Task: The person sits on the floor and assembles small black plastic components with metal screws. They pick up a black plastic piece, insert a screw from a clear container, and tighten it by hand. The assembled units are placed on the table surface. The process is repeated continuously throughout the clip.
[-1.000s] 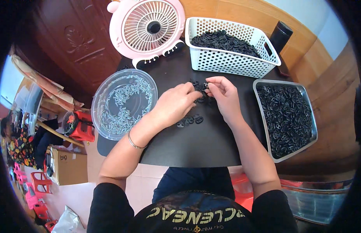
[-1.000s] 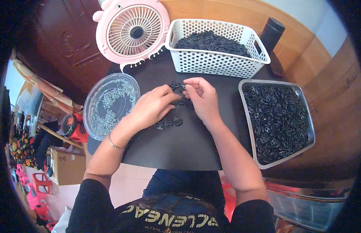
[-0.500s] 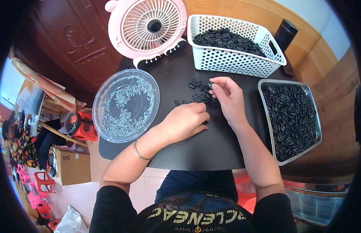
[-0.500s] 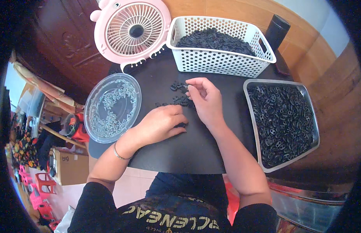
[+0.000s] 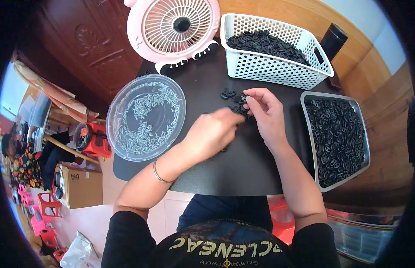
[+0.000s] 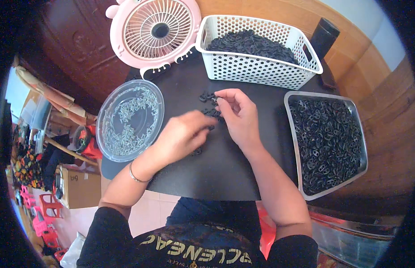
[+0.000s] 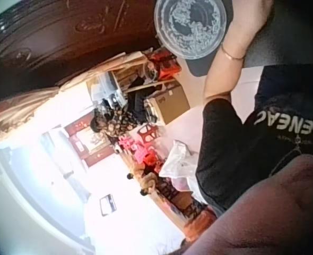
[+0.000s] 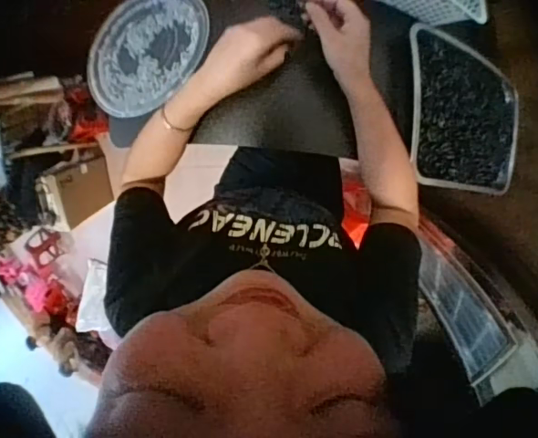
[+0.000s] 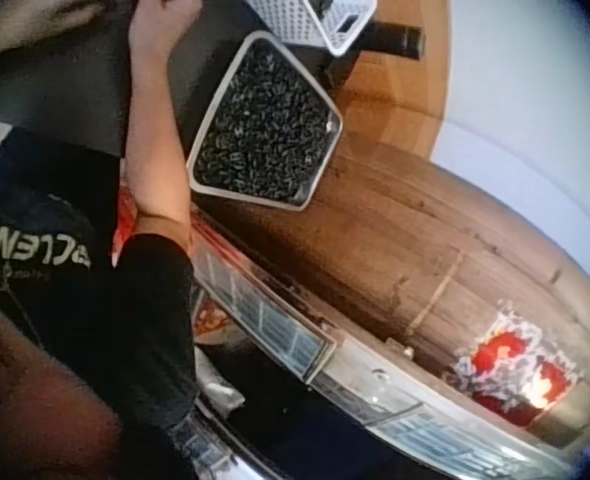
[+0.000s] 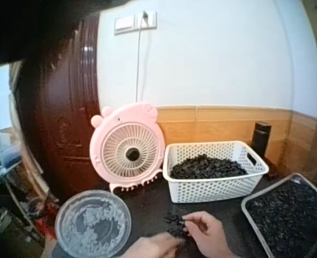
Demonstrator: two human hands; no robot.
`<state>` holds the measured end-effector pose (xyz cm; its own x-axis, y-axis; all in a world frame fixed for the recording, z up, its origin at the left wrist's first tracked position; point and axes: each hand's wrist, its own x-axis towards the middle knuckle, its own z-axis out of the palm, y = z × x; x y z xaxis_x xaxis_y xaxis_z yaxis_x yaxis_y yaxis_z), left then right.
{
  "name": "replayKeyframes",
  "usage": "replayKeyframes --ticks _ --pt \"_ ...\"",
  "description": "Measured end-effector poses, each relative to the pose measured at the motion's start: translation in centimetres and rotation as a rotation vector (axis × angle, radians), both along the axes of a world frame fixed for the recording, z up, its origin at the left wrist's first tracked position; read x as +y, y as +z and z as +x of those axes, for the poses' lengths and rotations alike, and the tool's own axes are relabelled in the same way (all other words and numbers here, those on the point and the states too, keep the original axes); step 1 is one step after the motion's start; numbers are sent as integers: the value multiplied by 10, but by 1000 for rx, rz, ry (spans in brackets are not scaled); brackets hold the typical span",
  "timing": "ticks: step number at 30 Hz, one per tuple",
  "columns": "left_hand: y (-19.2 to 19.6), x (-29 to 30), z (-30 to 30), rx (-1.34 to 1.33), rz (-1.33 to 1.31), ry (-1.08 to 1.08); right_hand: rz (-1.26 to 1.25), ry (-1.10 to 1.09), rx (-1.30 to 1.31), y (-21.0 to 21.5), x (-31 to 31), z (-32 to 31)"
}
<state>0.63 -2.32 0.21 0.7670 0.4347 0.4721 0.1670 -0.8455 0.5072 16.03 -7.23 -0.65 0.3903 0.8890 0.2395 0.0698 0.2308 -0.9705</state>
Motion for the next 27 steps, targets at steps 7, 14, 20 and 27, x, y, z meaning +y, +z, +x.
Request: replayKeyframes --ticks 7,14,20,27 --pt "8 20 -8 -473 -1174 -46 -36 108 41 9 -5 -5" --pt "-1 26 -10 -563 -1399 -135 10 255 92 9 -8 -12" --pt "-4 26 -8 -584 -1373 -191 6 252 99 9 -8 -11" --pt "3 21 -6 -608 -1349 -165 38 212 112 7 -6 -10"
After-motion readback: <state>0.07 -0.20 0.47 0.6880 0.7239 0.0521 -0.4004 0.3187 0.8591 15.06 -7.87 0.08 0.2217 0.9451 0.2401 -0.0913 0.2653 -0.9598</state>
